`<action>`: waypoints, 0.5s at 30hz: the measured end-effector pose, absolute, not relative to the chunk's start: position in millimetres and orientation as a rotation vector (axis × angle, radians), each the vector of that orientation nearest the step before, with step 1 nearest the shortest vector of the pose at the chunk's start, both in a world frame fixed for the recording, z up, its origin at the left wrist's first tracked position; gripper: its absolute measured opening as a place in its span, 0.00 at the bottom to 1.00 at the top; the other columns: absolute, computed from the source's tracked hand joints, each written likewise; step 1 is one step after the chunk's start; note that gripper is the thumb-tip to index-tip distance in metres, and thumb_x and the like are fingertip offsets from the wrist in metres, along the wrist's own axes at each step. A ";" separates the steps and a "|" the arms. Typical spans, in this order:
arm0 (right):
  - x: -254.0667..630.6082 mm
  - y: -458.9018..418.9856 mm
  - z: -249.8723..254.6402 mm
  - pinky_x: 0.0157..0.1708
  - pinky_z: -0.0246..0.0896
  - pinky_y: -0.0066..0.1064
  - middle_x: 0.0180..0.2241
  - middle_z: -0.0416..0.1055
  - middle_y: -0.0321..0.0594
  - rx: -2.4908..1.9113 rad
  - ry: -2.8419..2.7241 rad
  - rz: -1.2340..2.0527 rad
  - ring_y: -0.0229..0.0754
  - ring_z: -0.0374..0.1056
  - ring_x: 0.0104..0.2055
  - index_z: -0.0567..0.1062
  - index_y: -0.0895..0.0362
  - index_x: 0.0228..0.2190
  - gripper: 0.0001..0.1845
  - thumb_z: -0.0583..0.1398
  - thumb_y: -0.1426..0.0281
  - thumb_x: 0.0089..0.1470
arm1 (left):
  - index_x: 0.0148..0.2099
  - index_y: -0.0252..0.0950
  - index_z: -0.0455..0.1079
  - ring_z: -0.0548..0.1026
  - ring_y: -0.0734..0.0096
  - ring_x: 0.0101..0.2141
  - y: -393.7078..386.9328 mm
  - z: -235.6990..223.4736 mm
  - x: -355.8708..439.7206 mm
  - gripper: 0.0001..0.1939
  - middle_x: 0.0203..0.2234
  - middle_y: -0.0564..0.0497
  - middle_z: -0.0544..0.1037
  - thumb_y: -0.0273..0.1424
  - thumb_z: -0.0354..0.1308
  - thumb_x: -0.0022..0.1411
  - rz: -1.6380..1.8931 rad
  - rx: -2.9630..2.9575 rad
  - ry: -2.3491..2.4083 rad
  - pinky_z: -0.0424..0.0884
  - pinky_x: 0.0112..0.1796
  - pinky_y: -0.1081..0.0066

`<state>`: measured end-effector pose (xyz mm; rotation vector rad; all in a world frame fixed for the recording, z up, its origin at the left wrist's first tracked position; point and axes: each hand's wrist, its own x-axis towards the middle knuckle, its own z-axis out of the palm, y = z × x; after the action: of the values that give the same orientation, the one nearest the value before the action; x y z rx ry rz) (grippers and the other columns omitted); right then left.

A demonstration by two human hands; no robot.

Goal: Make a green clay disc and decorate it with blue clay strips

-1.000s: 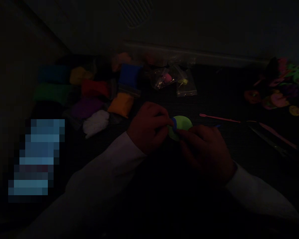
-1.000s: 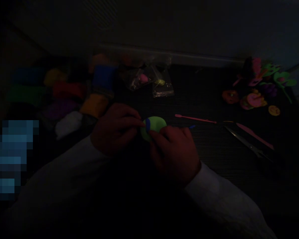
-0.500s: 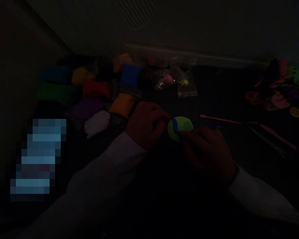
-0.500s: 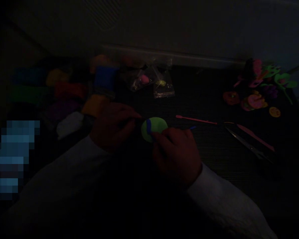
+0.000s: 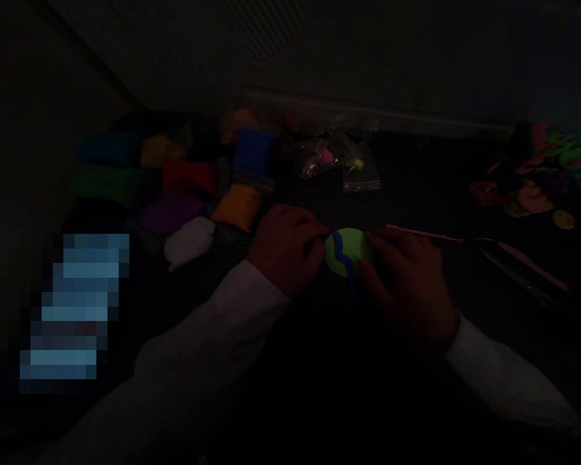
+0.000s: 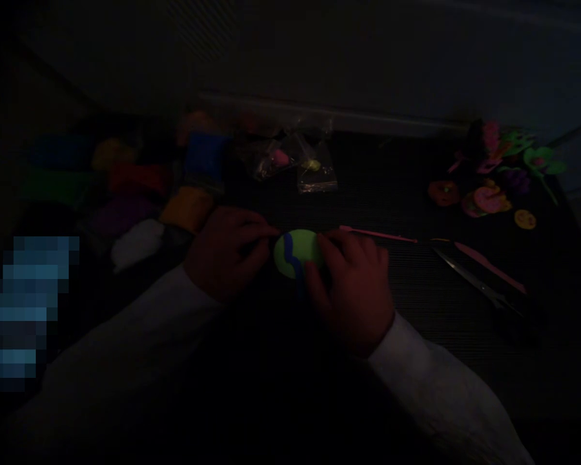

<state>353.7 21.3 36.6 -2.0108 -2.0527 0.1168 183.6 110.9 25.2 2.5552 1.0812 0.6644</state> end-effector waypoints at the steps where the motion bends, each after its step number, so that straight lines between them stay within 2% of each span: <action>1: 353.1 21.2 36.8 0.40 0.51 0.44 0.45 0.65 0.47 -2.016 -2.037 0.109 0.52 0.58 0.46 0.68 0.58 0.45 0.20 0.52 0.62 0.51 | 0.36 0.34 0.73 0.68 0.64 0.37 110.6 25.3 183.9 0.11 0.32 0.48 0.74 0.28 0.51 0.53 0.660 2.547 1.083 0.64 0.40 0.61; 7: 350.7 18.0 36.8 0.40 0.50 0.44 0.46 0.63 0.46 -1.838 -2.107 0.085 0.52 0.57 0.47 0.68 0.54 0.43 0.19 0.55 0.62 0.49 | 0.37 0.33 0.72 0.68 0.64 0.37 109.9 25.1 185.4 0.11 0.32 0.47 0.74 0.29 0.52 0.53 0.719 2.507 1.076 0.64 0.40 0.62; 12: 358.7 11.8 41.9 0.41 0.49 0.42 0.47 0.62 0.46 -1.653 -2.268 0.312 0.50 0.57 0.47 0.67 0.54 0.43 0.23 0.59 0.60 0.44 | 0.38 0.34 0.72 0.68 0.66 0.36 109.9 26.3 185.9 0.11 0.32 0.47 0.73 0.31 0.52 0.54 0.735 2.503 1.009 0.63 0.40 0.63; 15: 364.7 9.7 43.8 0.40 0.48 0.42 0.44 0.64 0.45 -1.635 -2.302 0.332 0.48 0.59 0.45 0.69 0.53 0.40 0.17 0.59 0.62 0.46 | 0.41 0.36 0.71 0.67 0.64 0.40 109.5 28.6 184.4 0.13 0.36 0.47 0.73 0.32 0.53 0.52 0.649 2.494 0.974 0.61 0.42 0.61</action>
<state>364.7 9.7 43.8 -1.6352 -2.3024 0.3321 184.4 109.5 28.6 2.4939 0.9744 0.6495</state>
